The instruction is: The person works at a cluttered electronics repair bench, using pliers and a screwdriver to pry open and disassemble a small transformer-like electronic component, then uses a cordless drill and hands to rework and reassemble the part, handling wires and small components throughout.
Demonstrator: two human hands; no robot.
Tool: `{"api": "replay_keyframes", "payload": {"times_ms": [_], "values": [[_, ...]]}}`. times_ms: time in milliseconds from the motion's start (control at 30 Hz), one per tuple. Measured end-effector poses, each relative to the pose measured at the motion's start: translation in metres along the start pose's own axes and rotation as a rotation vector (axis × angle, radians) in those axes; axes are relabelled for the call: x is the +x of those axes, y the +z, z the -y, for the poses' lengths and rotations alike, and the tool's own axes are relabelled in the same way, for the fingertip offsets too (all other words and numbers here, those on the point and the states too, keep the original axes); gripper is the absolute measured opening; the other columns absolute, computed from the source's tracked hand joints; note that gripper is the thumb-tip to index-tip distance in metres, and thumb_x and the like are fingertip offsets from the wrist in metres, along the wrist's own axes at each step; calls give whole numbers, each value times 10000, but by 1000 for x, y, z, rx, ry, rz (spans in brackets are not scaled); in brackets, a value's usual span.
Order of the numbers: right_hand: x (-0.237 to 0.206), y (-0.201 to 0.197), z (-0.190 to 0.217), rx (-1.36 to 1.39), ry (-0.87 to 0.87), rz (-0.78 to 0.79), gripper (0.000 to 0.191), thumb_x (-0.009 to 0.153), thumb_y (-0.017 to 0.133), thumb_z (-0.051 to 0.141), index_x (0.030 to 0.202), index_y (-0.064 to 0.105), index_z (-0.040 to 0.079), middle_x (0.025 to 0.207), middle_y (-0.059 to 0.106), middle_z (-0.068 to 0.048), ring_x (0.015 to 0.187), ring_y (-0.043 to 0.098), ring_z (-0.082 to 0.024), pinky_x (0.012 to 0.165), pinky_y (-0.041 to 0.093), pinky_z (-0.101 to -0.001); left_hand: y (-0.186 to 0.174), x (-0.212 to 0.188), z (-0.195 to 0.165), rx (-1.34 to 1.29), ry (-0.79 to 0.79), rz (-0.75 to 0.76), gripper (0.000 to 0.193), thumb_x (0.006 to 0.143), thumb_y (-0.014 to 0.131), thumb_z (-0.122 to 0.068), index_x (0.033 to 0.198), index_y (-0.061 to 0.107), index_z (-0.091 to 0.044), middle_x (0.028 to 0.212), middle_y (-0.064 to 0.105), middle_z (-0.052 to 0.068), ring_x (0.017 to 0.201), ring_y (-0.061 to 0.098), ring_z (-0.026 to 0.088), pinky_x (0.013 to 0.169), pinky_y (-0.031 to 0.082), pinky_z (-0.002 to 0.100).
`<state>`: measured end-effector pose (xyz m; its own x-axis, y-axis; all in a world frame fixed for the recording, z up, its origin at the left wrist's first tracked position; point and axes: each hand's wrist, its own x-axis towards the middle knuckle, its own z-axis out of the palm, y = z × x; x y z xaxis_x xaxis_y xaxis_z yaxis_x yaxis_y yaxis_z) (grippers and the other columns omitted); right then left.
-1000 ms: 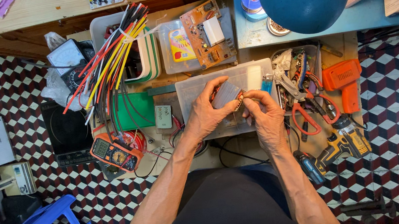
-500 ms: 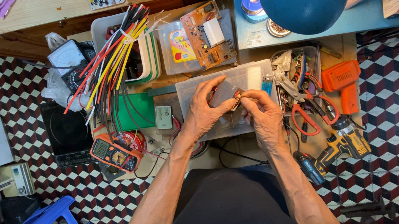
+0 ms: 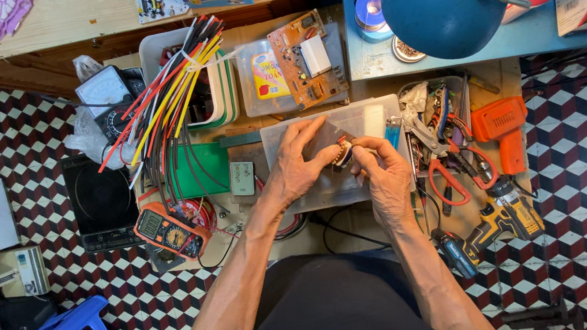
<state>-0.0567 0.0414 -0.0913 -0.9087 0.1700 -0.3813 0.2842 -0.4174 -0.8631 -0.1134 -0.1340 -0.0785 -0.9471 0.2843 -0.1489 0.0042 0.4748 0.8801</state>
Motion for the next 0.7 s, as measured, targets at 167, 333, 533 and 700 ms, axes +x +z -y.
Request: {"api": "replay_keyframes", "payload": {"times_ms": [167,333,533,700], "values": [[1,17,11,-127,24,-51,154,988,688,164,1094,698,54,764,633,-8,638,530,-34,553,406,-172,-5,5,8,64,31,25,676,934,689,-403,1459,540,-4,1391,559,185,1334,517,336,1127,400,415],[5,33,17,-177,23,-70,157,985,682,163,1096,704,53,728,624,-10,597,498,-30,516,368,-171,-11,9,18,-167,-78,39,647,974,631,-359,1504,478,-20,1437,559,178,1317,567,267,1079,468,370],[15,55,19,-166,-75,-17,153,985,684,144,1094,685,35,813,659,13,642,562,-25,528,413,-175,-26,16,27,-455,-222,73,623,966,633,-318,1510,480,-55,1380,644,160,1144,697,211,972,548,308],[8,54,26,-133,-23,-47,159,988,685,152,1098,691,38,778,646,14,619,539,-23,503,379,-170,-22,14,26,-435,-218,124,596,966,640,-313,1497,517,-70,1317,677,153,1118,684,185,945,546,296]]}}
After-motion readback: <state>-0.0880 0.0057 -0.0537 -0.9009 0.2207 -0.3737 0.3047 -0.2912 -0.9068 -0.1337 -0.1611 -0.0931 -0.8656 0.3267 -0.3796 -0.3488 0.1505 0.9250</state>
